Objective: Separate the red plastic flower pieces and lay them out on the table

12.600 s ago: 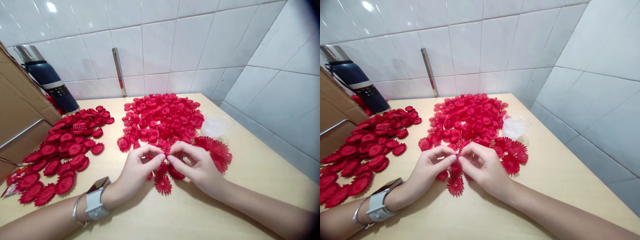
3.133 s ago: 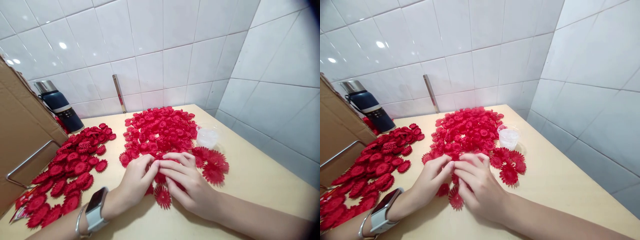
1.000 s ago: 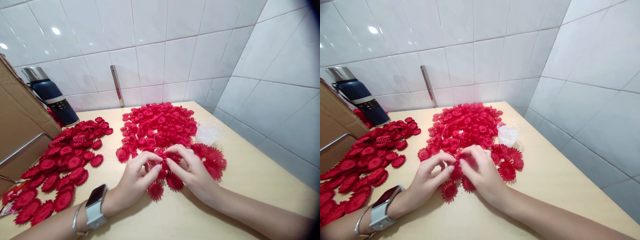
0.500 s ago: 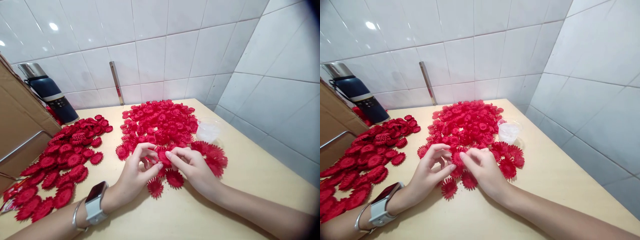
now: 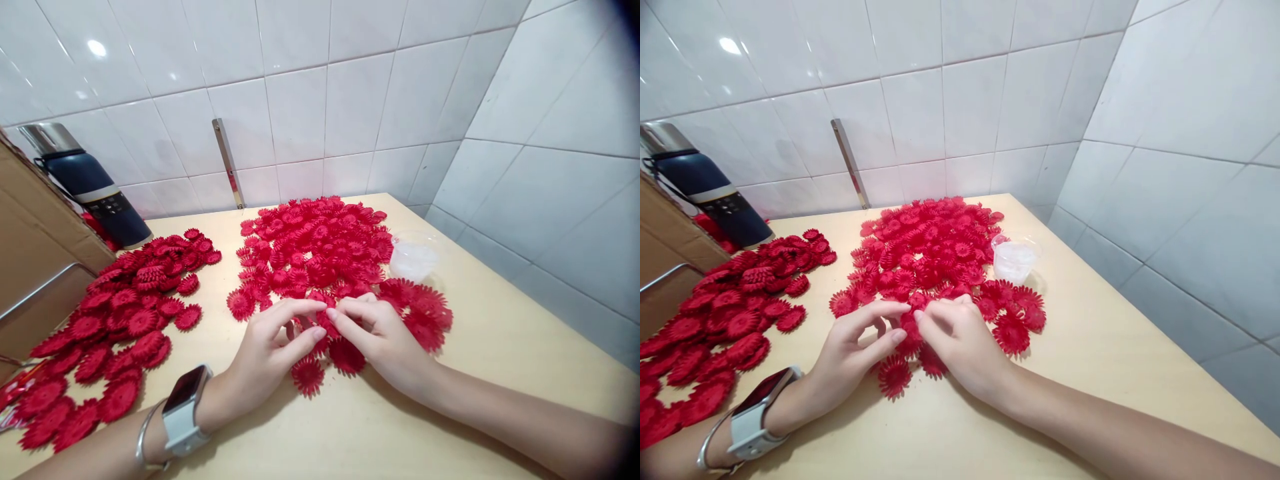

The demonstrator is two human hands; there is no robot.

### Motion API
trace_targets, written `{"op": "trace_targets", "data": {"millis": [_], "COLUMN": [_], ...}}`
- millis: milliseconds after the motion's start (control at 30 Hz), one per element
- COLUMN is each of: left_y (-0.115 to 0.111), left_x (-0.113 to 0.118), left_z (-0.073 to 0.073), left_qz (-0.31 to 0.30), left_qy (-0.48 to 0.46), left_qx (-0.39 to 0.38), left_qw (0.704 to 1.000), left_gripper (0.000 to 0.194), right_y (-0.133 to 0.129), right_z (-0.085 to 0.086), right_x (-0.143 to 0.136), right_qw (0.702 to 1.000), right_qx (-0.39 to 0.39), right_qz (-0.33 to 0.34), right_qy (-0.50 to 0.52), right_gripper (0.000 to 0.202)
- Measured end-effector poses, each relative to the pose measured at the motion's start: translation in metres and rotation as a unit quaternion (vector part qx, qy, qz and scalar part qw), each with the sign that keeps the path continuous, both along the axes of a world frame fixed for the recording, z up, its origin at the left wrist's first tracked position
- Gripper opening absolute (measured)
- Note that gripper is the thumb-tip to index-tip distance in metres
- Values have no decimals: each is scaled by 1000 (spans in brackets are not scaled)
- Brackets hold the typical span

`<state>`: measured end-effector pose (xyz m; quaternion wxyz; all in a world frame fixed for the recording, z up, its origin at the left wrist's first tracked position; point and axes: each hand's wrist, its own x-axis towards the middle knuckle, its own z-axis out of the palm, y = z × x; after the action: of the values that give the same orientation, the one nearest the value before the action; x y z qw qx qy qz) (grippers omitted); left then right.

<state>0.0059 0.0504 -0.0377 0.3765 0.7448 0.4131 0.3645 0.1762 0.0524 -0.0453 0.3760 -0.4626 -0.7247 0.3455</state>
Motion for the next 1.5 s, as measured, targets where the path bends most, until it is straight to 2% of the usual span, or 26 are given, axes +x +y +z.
{"op": "trace_targets", "data": {"millis": [267, 400, 500, 567, 700, 800, 900, 1100, 1333, 1500], "left_y": [1, 1, 2, 2, 3, 3, 3, 3, 2, 1], "left_x": [1, 1, 1, 1, 1, 1, 0, 0, 0, 3], "left_z": [3, 4, 4, 4, 4, 3, 3, 2, 3, 5], "left_qz": [8, 11, 19, 22, 27, 34, 42, 31, 24, 34], "left_qy": [-25, -33, -31, -31, -37, -35, -28, -19, -15, -55], "left_qx": [-48, -60, -66, -62, -56, -55, -52, -54, -53, -81], "left_qw": [999, 998, 997, 997, 997, 997, 997, 998, 998, 995], "left_gripper": [17, 14, 13, 14, 14, 15, 16, 19, 19, 15], "right_y": [-2, -4, -5, -5, -6, -7, -7, -7, -7, -7], "right_z": [2, 3, 4, 4, 4, 3, 4, 7, 8, 5], "right_x": [1, 2, 2, 3, 5, 6, 6, 4, 3, 2], "right_qw": [1000, 999, 994, 993, 997, 998, 998, 998, 998, 996], "right_qx": [4, -20, -42, -36, 3, 46, 57, 26, 39, -44], "right_qz": [10, -14, -25, -10, 42, 40, 37, 57, 53, 63], "right_qy": [5, 39, 95, 110, 69, 32, 17, 21, 7, 53], "right_gripper": [39, 37, 26, 16, 9, 11, 15, 17, 15, 13]}}
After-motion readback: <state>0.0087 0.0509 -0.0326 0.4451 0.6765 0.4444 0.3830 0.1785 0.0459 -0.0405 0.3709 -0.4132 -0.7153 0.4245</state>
